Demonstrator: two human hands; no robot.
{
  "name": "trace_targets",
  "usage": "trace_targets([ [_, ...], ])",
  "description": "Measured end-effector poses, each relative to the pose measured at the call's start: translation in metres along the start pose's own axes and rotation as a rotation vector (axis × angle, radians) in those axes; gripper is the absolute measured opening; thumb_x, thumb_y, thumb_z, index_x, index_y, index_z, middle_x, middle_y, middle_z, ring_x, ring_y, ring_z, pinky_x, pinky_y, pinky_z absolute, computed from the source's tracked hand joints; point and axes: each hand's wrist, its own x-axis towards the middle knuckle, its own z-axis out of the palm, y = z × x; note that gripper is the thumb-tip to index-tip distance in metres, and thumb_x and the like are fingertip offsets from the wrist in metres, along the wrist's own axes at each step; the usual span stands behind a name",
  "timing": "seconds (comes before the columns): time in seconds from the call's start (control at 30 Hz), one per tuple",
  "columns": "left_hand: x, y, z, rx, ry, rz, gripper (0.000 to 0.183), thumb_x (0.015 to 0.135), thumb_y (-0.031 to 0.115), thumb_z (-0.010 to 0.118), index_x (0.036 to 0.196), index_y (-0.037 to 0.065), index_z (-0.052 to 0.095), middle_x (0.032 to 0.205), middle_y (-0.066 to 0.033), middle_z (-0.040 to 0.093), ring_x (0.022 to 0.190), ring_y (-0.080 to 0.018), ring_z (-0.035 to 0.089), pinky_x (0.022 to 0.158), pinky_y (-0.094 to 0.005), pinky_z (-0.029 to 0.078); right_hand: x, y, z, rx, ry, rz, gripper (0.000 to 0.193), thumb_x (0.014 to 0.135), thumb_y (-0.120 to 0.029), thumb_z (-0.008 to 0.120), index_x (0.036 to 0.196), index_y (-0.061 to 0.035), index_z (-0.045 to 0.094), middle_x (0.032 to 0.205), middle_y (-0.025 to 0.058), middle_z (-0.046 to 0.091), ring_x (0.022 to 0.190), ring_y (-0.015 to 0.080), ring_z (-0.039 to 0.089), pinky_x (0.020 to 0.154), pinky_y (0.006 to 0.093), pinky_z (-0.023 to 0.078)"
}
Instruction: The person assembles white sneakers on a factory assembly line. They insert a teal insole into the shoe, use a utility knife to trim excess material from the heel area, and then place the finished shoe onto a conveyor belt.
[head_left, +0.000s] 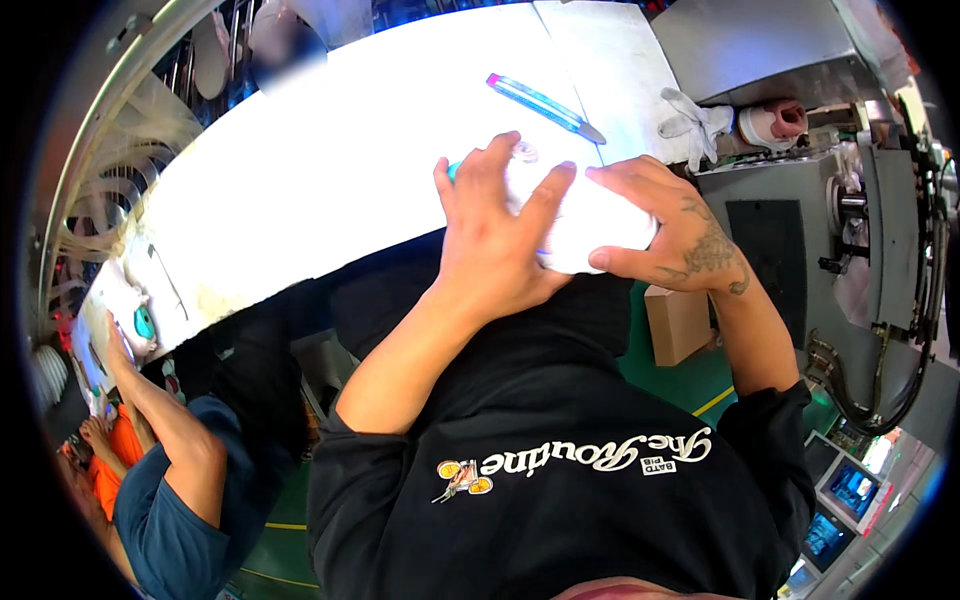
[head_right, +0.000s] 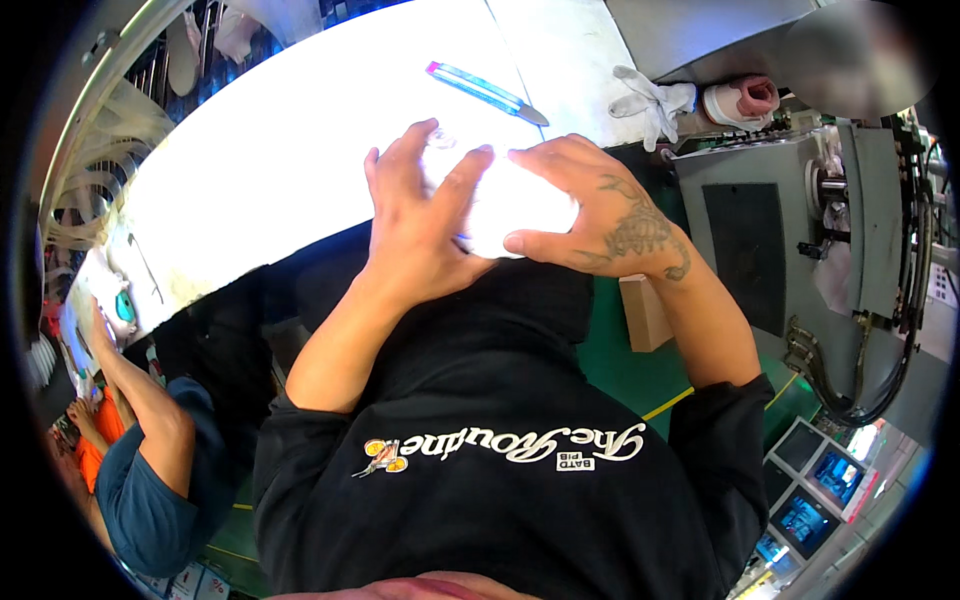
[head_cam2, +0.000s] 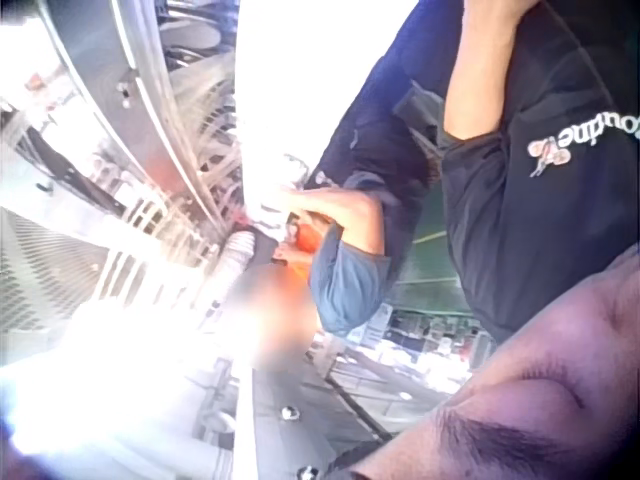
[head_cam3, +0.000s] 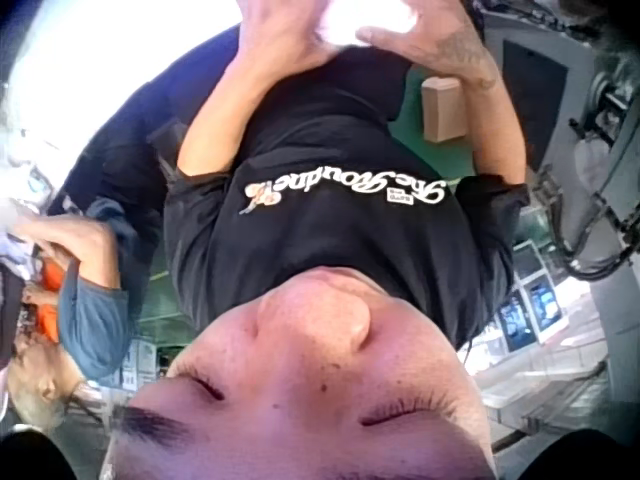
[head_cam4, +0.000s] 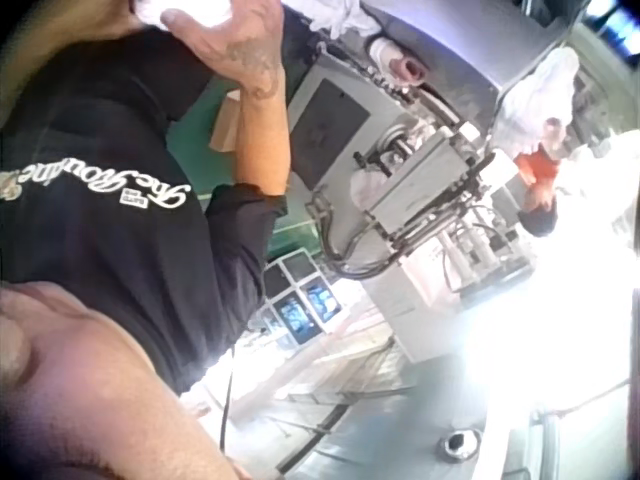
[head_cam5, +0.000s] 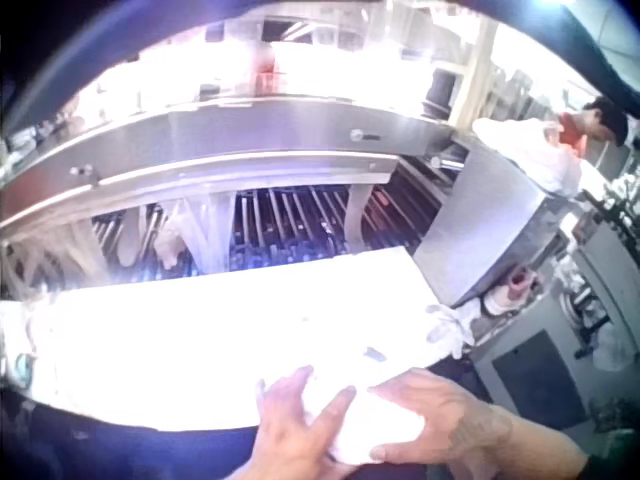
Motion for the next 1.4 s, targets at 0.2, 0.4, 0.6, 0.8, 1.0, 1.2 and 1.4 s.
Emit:
trace_targets([
  [0.2, -0.013, -0.014, -0.011, -0.055, 0.016, 0.034, 0.095, 0.061, 0.042, 0.101, 0.146, 0.024, 0.063, 0.155, -0.0269, 0.038, 0.147, -0.0508, 0.041, 0.108, -0.0843, 0.030, 0.003, 0.002, -0.005, 0.163, -0.025, -0.097, 0.059, 0.082, -0.026, 0.092, 0.132, 0.0014, 0.075, 0.134, 0.0203, 0.075, 0.111, 0.0329, 0.070, 0.096, 0.0422, 0.057],
  [0.4, -0.022, -0.031, -0.034, -0.185, -0.023, 0.068, 0.089, 0.062, 0.037, 0.101, 0.143, 0.019, 0.067, 0.167, -0.0290, 0.031, 0.152, -0.0560, 0.037, 0.121, -0.0720, 0.031, 0.007, 0.018, -0.005, 0.483, -0.120, -0.206, 0.053, 0.087, -0.030, 0.092, 0.130, -0.0013, 0.077, 0.127, 0.0164, 0.078, 0.102, 0.0248, 0.073, 0.093, 0.0387, 0.059],
  [0.6, -0.030, 0.003, -0.092, -0.295, 0.012, 0.103, 0.077, 0.085, 0.054, 0.084, 0.133, -0.004, 0.068, 0.150, -0.0353, 0.057, 0.146, -0.0585, 0.050, 0.126, -0.0672, 0.029, 0.016, -0.020, 0.060, 0.634, 0.230, -0.227, 0.085, 0.077, -0.044, 0.099, 0.143, -0.0015, 0.066, 0.121, 0.0116, 0.065, 0.098, 0.0207, 0.068, 0.093, 0.0346, 0.058],
  [0.8, -0.039, 0.015, -0.106, -0.386, -0.012, -0.118, 0.058, 0.115, 0.050, 0.049, 0.122, -0.004, 0.068, 0.131, -0.0283, 0.073, 0.141, -0.0489, 0.060, 0.124, -0.0624, 0.037, -0.001, -0.051, 0.139, 0.585, 0.490, -0.215, 0.078, 0.087, -0.036, 0.094, 0.143, 0.0002, 0.053, 0.133, 0.0194, 0.056, 0.119, 0.0339, 0.059, 0.104, 0.0430, 0.052],
  [1.0, -0.044, 0.025, -0.087, -0.464, 0.181, -0.229, 0.063, 0.119, 0.048, 0.035, 0.124, -0.003, 0.071, 0.136, -0.0269, 0.071, 0.143, -0.0508, 0.057, 0.123, -0.0606, 0.039, 0.008, -0.067, 0.154, 0.652, 0.637, -0.221, 0.073, 0.070, -0.011, 0.099, 0.127, -0.0003, 0.055, 0.120, 0.0185, 0.057, 0.107, 0.0384, 0.058, 0.093, 0.0482, 0.051],
  [1.2, -0.045, 0.032, -0.082, -0.350, 0.104, -0.194, 0.069, 0.118, 0.054, 0.029, 0.128, -0.002, 0.069, 0.136, -0.0277, 0.070, 0.147, -0.0511, 0.051, 0.125, -0.0639, 0.035, 0.004, -0.065, 0.124, 0.744, 0.533, -0.236, 0.053, 0.070, -0.001, 0.093, 0.110, -0.0031, 0.059, 0.106, 0.0152, 0.057, 0.093, 0.0345, 0.059, 0.078, 0.0426, 0.050],
  [1.4, -0.037, 0.037, -0.075, -0.251, 0.136, -0.136, 0.061, 0.120, 0.045, 0.034, 0.119, -0.004, 0.071, 0.119, -0.0250, 0.077, 0.128, -0.0484, 0.067, 0.119, -0.0624, 0.043, 0.001, -0.077, 0.122, 0.541, 0.695, -0.360, 0.043, 0.071, -0.001, 0.085, 0.105, -0.0037, 0.059, 0.097, 0.0144, 0.057, 0.084, 0.0323, 0.063, 0.074, 0.0427, 0.053],
])
